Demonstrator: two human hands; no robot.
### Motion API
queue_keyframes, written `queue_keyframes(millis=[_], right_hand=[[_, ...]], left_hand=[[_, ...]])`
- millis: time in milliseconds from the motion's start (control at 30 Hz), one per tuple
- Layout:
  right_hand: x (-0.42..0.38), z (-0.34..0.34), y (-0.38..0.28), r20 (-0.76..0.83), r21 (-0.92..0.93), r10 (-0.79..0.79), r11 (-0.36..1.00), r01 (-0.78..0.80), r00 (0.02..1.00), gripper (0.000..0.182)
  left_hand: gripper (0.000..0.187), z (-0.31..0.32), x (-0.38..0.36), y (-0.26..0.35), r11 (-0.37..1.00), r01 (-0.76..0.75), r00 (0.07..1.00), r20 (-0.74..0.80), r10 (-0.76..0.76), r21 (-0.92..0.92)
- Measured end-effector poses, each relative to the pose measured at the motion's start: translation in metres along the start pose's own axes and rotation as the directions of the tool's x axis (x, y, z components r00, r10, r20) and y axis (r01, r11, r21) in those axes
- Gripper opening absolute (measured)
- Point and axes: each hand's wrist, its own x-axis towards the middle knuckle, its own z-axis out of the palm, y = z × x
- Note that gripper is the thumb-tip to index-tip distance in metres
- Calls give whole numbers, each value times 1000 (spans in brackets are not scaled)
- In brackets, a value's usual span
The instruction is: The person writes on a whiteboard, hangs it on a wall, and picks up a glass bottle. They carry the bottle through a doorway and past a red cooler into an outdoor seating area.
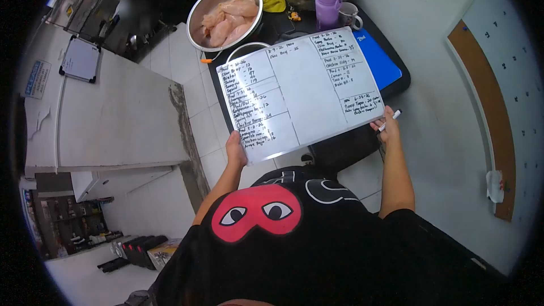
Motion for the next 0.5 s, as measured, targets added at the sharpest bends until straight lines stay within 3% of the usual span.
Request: queue_keyframes(millis=[100,200,333,500], right_hand=[[5,-8,-1,30,-138,19,990,-14,999,36],[3,-9,-6,-168,-239,-10,971,-31,986,37],[-12,-10,-14,-222,-277,-201,951,136,954,37],[-16,7,-21,-46,-93,-173,981,168,984,38]], left_hand=[[22,6,-8,-5,1000,-2,1000,-24,2,-18],[19,10,-8,-7,999,-25,998,-54,22,-44],[19,16,-6,4,1000,-4,997,-74,5,21],[21,14,3,-3,999,-28,998,-63,30,37]])
